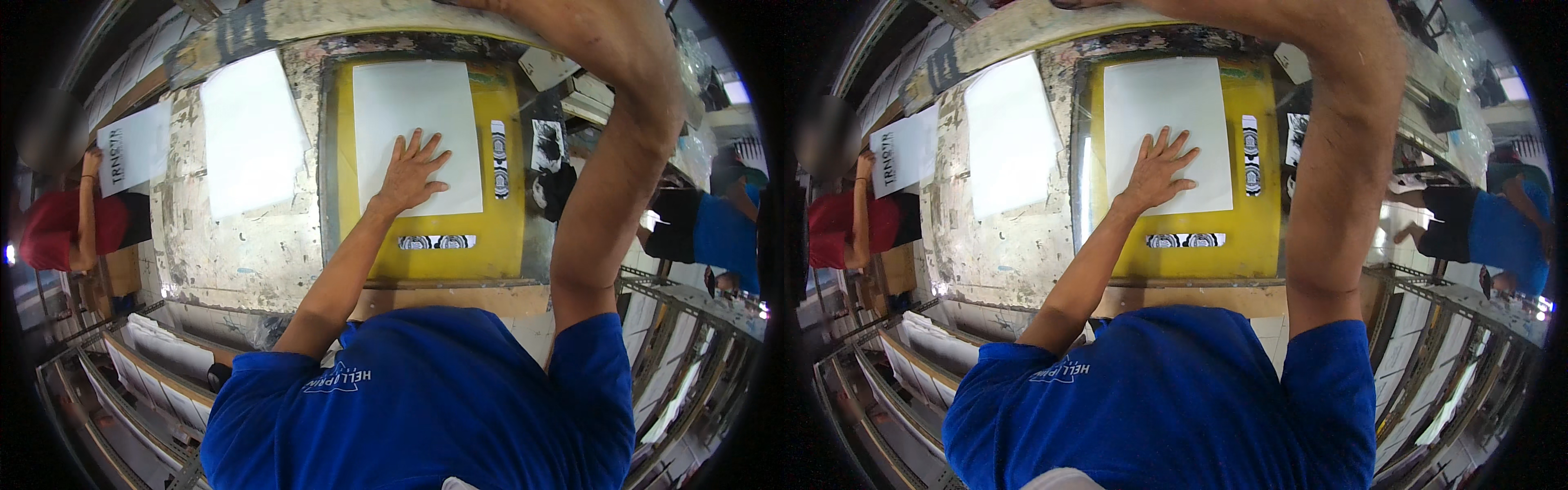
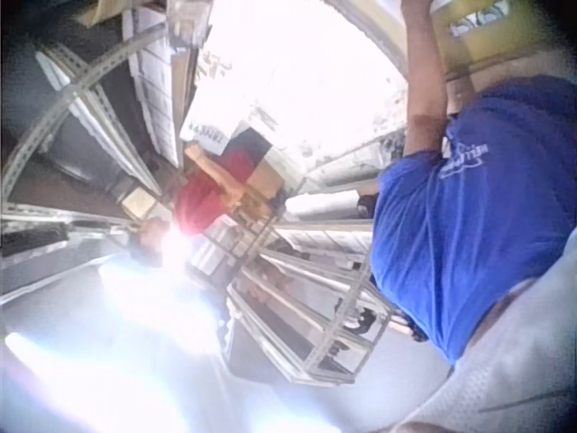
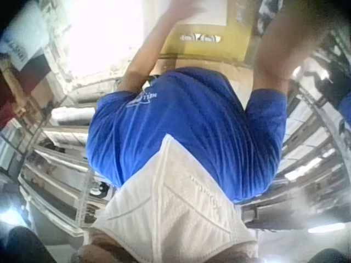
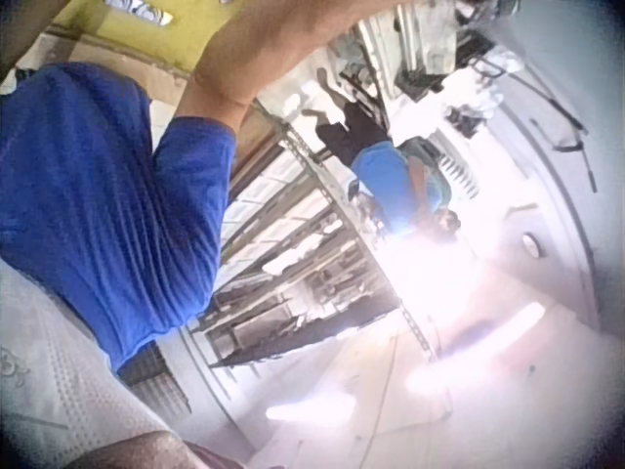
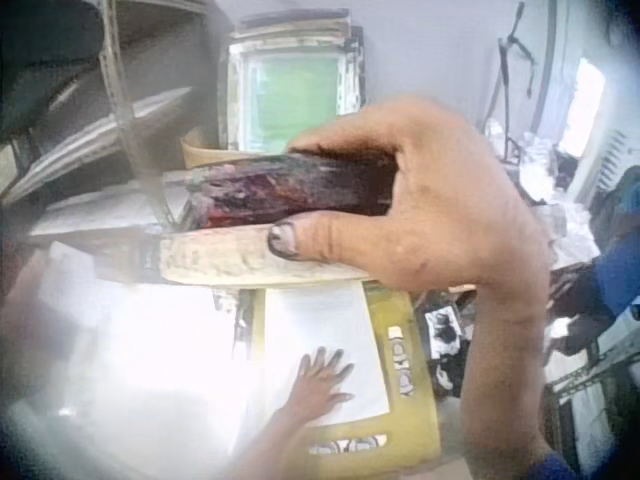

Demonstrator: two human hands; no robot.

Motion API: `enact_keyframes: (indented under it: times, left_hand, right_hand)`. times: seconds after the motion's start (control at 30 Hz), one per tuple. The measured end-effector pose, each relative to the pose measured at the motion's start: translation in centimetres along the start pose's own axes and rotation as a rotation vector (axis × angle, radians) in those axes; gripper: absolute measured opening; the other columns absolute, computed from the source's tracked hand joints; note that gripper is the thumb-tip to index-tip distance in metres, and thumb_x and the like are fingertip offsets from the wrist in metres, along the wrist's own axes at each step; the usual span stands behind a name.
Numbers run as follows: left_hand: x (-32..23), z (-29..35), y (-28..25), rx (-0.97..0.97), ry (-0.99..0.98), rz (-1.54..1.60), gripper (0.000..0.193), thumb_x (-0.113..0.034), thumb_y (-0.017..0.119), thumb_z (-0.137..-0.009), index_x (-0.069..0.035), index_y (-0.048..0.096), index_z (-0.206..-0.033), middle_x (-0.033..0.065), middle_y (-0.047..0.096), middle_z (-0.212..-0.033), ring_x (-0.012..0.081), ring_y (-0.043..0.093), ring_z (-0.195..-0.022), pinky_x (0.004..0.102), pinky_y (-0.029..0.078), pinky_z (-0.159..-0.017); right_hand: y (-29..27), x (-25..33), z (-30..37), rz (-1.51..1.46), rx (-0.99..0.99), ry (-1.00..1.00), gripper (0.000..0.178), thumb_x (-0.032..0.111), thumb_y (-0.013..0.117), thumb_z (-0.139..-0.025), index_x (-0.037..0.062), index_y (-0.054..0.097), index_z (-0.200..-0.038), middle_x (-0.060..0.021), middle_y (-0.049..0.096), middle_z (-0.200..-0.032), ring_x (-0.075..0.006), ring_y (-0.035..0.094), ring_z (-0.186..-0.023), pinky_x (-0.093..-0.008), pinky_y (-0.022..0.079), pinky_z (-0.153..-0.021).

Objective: The person performs screen printing by placing a sheet of paper on a template, lowering a screen, and using a squeegee to apply ink. The person then lifts the screen, removes the printed sheet, and places it aside, repeating this process for multiple sheets.

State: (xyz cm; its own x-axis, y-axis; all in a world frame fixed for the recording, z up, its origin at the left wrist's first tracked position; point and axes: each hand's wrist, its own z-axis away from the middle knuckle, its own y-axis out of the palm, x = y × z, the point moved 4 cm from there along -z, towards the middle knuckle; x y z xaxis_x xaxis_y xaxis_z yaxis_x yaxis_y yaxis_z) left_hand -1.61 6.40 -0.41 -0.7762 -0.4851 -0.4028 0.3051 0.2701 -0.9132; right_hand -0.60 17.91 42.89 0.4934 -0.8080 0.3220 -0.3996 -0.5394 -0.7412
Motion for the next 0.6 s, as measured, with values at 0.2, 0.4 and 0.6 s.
enact_keyframes:
  times: [0.2,0.4,0.6]
  left_hand:
    - [-3.2,-0.1,1.1,0.044,0.044,0.013,0.072,-0.059,0.066,-0.089,-0.025,0.052,-0.151,0.0080,0.028,-0.169,0.0393,0.018,-0.157,0.0634,0.010,-0.125]
    - [-4.3,1.1,1.7,0.028,0.066,0.047,0.073,-0.059,0.065,-0.089,-0.023,0.052,-0.152,0.0097,0.028,-0.169,0.0397,0.017,-0.157,0.0643,0.009,-0.125]
    - [-4.5,1.4,1.8,0.011,0.088,0.024,0.074,-0.062,0.060,-0.091,-0.021,0.051,-0.152,0.0106,0.028,-0.169,0.0405,0.017,-0.156,0.0643,0.009,-0.125]
  right_hand:
    - [-0.8,-3.0,-0.6,-0.283,0.079,0.007,0.055,0.036,0.088,-0.073,-0.0055,0.076,-0.107,-0.0234,0.076,-0.091,-0.0290,0.074,-0.077,-0.0351,0.058,-0.074]
    - [0.2,-0.5,0.8,0.013,-0.060,-0.120,0.053,0.035,0.087,-0.074,-0.0054,0.077,-0.106,-0.0231,0.077,-0.091,-0.0296,0.074,-0.077,-0.0346,0.058,-0.075]
    - [0.8,0.8,1.1,0.224,-0.054,-0.128,0.052,0.035,0.088,-0.076,-0.0047,0.077,-0.107,-0.0219,0.077,-0.091,-0.0280,0.074,-0.078,-0.0340,0.058,-0.075]
